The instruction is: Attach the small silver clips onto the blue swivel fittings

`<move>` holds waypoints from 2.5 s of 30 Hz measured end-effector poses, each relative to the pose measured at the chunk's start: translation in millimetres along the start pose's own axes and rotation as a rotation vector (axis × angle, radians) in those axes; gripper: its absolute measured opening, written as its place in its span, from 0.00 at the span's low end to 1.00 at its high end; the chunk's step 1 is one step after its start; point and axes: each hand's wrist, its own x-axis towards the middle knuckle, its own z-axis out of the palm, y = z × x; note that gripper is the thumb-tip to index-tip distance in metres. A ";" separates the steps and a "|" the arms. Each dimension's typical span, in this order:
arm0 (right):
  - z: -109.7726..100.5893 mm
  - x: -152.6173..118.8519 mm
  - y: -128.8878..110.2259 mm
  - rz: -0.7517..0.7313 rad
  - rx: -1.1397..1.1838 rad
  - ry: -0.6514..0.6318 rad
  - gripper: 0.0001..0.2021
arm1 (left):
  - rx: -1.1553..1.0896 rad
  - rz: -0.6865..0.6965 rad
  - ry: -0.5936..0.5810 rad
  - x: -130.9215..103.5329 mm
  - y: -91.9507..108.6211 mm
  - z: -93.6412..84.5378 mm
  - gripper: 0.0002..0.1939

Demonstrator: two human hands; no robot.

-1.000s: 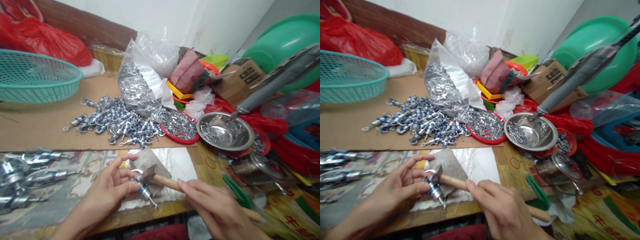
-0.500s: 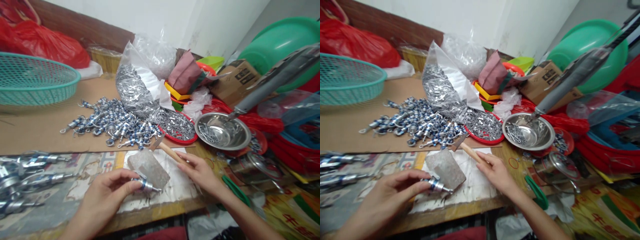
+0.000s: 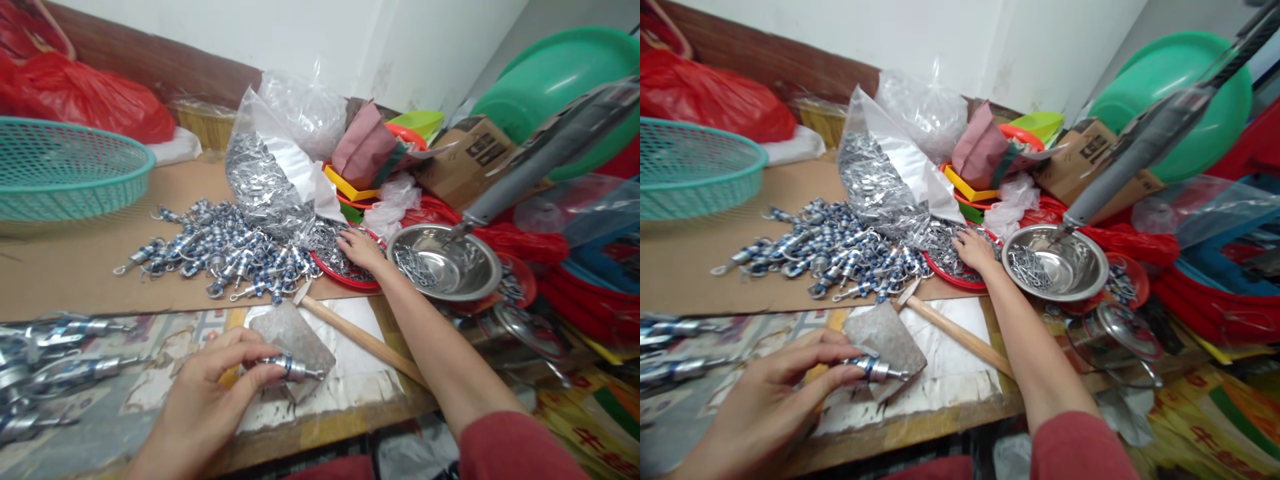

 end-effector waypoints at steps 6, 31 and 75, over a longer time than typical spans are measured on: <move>-3.0 -40.2 -3.3 -0.022 0.043 -0.006 0.12 | -0.060 0.042 -0.031 0.1 -2.3 -1.1 0.05; -52.4 -138.7 -126.9 -0.159 0.914 -0.189 0.06 | -0.082 0.041 0.048 -3.9 -5.7 1.7 0.06; -48.1 -163.3 -126.1 -0.736 0.573 0.358 0.08 | -0.161 0.003 0.012 -14.2 8.3 -9.2 0.05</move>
